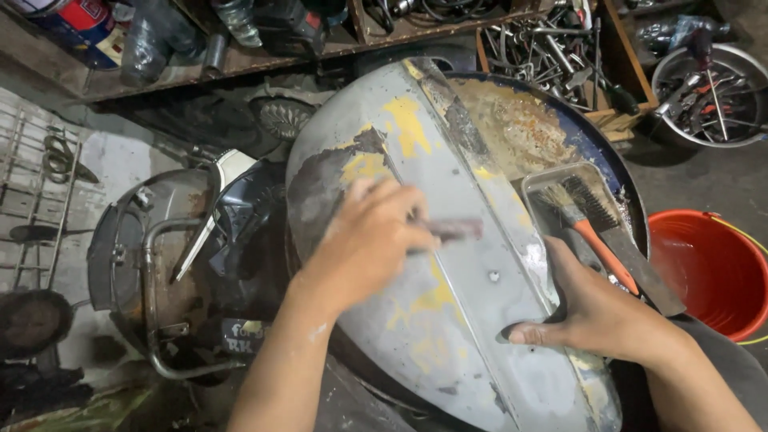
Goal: The person uses a sanding block to sand the surface of a curved metal part, likely a vehicle fender, in a workshop. The person holds the part steady with one hand while sanding with the other, focusing on smoothing the surface.
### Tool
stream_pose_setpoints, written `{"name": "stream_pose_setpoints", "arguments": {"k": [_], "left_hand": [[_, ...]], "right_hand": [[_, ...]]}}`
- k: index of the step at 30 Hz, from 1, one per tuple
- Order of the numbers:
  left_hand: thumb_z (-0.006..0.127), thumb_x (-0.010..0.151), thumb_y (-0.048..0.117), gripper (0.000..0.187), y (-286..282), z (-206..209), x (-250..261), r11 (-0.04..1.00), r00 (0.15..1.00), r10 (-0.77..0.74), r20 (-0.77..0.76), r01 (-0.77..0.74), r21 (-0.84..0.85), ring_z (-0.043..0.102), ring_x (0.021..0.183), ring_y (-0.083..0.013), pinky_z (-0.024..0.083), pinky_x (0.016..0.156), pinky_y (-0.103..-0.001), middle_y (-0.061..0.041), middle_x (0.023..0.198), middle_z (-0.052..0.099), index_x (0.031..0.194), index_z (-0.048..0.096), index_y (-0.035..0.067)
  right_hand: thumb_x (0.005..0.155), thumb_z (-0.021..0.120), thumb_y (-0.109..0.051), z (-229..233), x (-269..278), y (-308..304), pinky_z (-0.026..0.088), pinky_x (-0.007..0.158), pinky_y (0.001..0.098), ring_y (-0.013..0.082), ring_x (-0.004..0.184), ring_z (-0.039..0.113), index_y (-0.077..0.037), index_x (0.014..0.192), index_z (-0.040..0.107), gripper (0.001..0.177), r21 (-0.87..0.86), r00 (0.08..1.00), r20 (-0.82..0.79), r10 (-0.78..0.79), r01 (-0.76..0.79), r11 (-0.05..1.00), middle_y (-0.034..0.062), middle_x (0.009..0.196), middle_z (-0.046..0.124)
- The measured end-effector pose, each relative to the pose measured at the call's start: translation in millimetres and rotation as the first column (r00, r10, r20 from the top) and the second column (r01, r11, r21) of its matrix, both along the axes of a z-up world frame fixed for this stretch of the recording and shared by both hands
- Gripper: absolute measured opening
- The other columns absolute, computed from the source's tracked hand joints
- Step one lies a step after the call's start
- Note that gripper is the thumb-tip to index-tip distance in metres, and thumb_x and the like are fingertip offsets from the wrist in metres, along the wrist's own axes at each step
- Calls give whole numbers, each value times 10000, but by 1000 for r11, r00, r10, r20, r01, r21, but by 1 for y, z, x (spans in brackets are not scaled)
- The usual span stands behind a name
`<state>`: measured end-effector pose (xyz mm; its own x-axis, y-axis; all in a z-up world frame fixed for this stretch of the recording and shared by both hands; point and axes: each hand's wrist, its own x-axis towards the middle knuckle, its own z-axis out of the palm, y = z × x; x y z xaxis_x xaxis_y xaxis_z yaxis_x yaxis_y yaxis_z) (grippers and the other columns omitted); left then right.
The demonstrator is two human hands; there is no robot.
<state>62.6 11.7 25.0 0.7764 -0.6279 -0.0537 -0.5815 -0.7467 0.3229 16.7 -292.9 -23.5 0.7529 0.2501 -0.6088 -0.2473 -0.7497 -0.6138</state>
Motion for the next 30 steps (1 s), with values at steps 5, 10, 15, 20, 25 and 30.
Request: {"name": "stream_pose_setpoints", "arguments": {"k": [5,10,15,20,25,30], "left_hand": [[693,935,77,300,9,-15,3,993,976,-17,217,41,-109,554,1037,-282,370,972,-502,0,985,627,1014,883,296],[663,849,-103,426,4,-10,-2,988,987,-105,123,118,-103,534,1021,-280,347,919,-482,10,1027,619,922,888,252],[689,985,164,262,-1,12,0,998,997,67,-49,-67,8,540,1106,-256,318,1164,-593,61,972,621,976,883,339],[723,918,88,330,-5,9,19,998,998,25,-60,-22,60,552,996,-270,350,974,-476,44,908,600,1003,888,360],[688,881,-28,456,-3,2,29,1000,999,2,35,-2,1,621,863,-319,457,929,-576,-1,876,683,974,914,356],[681,908,94,365,3,4,34,996,984,92,-154,-88,28,574,1114,-207,290,1175,-426,90,999,636,1005,899,371]], "right_hand": [[609,1025,-430,-6,1,-4,570,1032,316,104,1415,562,-194,1684,187,1383,89,998,55,33,-38,995,-19,1631,513],[593,989,-454,-6,3,-5,336,1232,446,205,1635,292,-205,1712,66,1472,220,998,59,12,-25,975,25,1797,247],[648,964,-368,-6,3,-2,205,1272,449,242,1659,151,-124,1695,16,1434,300,978,206,18,-80,951,110,1810,110],[633,964,-357,-9,9,0,235,1277,435,217,1645,200,-110,1683,98,1384,309,981,193,-29,-33,951,77,1791,183],[614,952,-442,3,26,6,446,1116,376,167,1492,416,-162,1686,165,1359,176,987,160,-18,-11,984,-2,1701,345],[676,1009,-373,49,47,28,600,809,346,202,958,729,-309,1724,-82,1515,-117,979,-182,86,-108,987,-105,1636,413]]}}
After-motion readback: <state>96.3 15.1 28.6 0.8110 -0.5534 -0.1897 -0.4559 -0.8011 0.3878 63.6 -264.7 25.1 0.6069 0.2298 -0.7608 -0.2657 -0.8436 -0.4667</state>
